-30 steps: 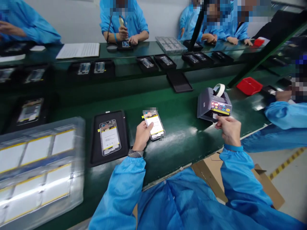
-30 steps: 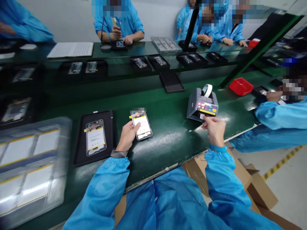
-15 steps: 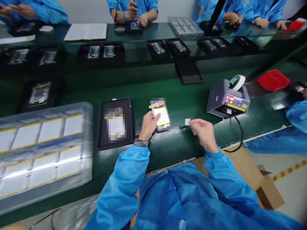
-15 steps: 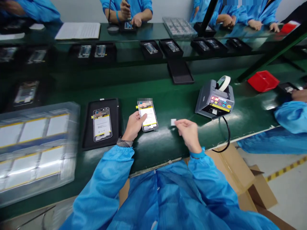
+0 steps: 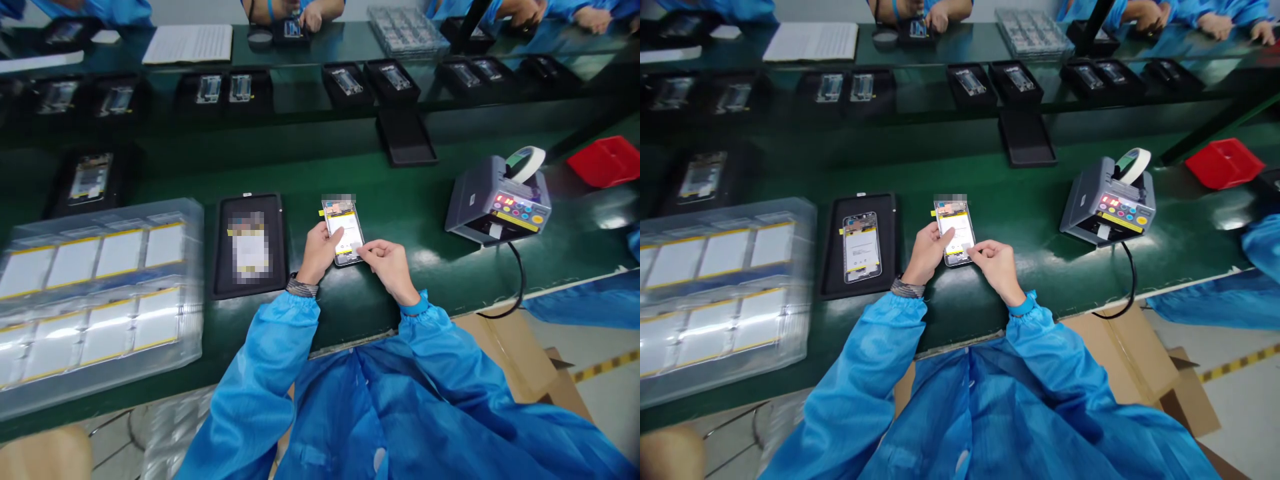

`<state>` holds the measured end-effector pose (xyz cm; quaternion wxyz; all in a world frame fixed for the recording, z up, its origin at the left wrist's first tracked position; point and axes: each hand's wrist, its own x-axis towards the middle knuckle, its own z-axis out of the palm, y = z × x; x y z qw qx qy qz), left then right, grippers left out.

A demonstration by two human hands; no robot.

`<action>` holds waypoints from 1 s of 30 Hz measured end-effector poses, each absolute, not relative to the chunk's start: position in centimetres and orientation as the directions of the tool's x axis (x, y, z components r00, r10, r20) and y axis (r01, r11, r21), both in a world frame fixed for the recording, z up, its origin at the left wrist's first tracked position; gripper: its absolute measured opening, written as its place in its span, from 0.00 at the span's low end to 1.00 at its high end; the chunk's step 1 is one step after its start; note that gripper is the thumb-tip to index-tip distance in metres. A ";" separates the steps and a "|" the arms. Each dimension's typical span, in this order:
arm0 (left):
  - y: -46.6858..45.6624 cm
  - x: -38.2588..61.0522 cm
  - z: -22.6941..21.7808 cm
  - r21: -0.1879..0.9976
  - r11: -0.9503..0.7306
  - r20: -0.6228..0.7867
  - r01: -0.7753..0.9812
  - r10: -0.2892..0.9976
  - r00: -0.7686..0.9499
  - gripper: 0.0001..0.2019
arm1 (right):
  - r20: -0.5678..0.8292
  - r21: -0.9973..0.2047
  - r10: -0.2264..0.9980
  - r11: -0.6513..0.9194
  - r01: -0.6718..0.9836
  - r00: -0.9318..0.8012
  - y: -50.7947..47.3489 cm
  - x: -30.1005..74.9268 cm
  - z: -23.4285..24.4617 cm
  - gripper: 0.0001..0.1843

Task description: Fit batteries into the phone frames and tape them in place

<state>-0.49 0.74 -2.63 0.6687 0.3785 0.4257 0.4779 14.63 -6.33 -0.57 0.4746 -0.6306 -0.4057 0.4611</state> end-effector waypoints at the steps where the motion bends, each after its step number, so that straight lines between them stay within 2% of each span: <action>1: 0.7 -0.5 -2.6 0.912 0.259 -0.210 -0.318 0.961 0.181 0.23 | -0.196 -0.972 0.950 -0.220 0.080 0.243 -6.3 14.6 -0.5 0.21; 30: 0.7 -0.4 -2.7 0.917 0.241 -0.194 -0.317 0.966 0.173 0.17 | -0.079 -0.971 0.966 -0.130 0.201 0.247 -6.6 14.1 -1.3 0.21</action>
